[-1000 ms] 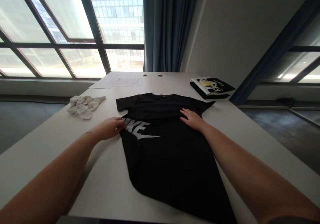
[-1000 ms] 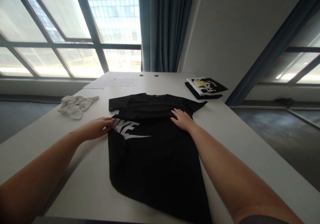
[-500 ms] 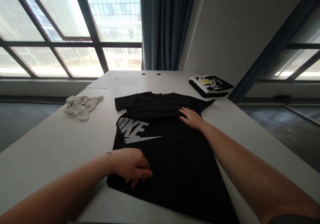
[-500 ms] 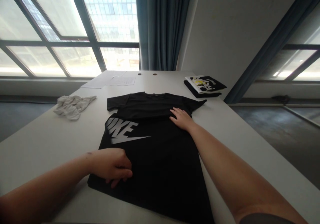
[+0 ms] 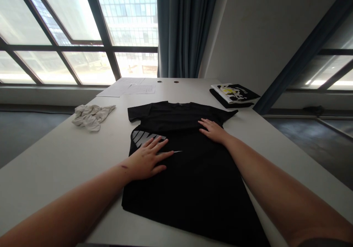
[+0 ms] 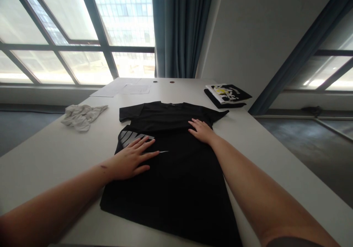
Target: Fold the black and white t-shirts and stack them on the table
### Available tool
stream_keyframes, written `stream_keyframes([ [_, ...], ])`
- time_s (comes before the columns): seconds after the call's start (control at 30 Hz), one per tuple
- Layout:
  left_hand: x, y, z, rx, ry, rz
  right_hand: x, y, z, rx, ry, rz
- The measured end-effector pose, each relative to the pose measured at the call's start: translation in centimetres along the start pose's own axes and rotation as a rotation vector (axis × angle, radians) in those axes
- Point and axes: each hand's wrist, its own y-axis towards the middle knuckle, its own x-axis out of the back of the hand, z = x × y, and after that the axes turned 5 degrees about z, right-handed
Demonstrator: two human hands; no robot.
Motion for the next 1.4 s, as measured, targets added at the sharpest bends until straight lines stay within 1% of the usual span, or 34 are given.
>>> stream_keyframes([
  [0.1,-0.1,-0.5,-1.6,-0.075,-0.048,0.087,0.2,0.1,0.1,0.017,-0.013,0.043],
  [0.17,-0.1,-1.0,-2.4,-0.088,-0.068,0.093,0.2,0.0,0.4,0.008,-0.025,0.056],
  [0.27,0.4,-1.6,-3.3,-0.088,-0.079,0.084,0.1,-0.1,1.1,-0.054,-0.045,0.069],
  [0.37,1.3,-1.5,-4.0,-0.082,-0.092,0.065,0.1,-0.3,1.7,-0.124,-0.061,0.085],
  [0.4,1.6,-1.3,-4.2,-0.061,-0.11,0.043,0.1,-0.4,1.9,-0.13,-0.062,0.09],
  [0.47,2.0,-0.7,-4.1,0.025,-0.166,-0.039,0.1,-0.6,2.1,-0.121,-0.06,0.092],
  [0.53,2.0,0.1,-3.2,0.134,-0.199,-0.135,-0.1,-0.7,2.4,-0.107,-0.06,0.088],
  [0.57,1.8,0.6,-2.3,0.182,-0.196,-0.176,-0.2,-0.8,2.7,-0.1,-0.062,0.086],
  [0.63,1.1,1.3,0.2,0.254,-0.157,-0.236,-0.5,-0.8,3.5,-0.072,-0.068,0.087],
  [0.7,0.3,2.0,3.2,0.314,-0.12,-0.267,-0.8,-0.7,4.4,-0.018,-0.071,0.086],
  [0.73,-0.1,2.2,4.7,0.333,-0.108,-0.249,-0.9,-0.6,4.8,0.01,-0.07,0.081],
  [0.8,-0.7,2.5,6.9,0.376,-0.109,-0.129,-1.0,-0.4,5.2,0.042,-0.067,0.063],
  [0.87,-1.1,2.5,8.0,0.433,-0.111,-0.019,-1.1,-0.3,5.0,0.016,-0.065,0.039],
  [0.93,-1.2,2.3,8.1,0.482,-0.101,0.026,-1.1,-0.1,4.0,-0.071,-0.062,0.017],
  [1.07,-0.9,1.6,6.9,0.536,-0.085,0.083,-0.9,0.1,1.6,-0.264,-0.059,-0.038],
  [1.17,-0.5,1.2,6.2,0.555,-0.084,0.121,-0.5,-0.1,0.9,-0.368,-0.072,-0.034],
  [1.27,-0.1,0.7,6.0,0.543,-0.082,0.145,0.7,-0.7,0.8,-0.497,-0.061,-0.003],
  [1.4,0.7,0.2,6.5,0.528,-0.066,0.179,3.4,-1.2,0.2,-0.622,-0.064,0.036],
])
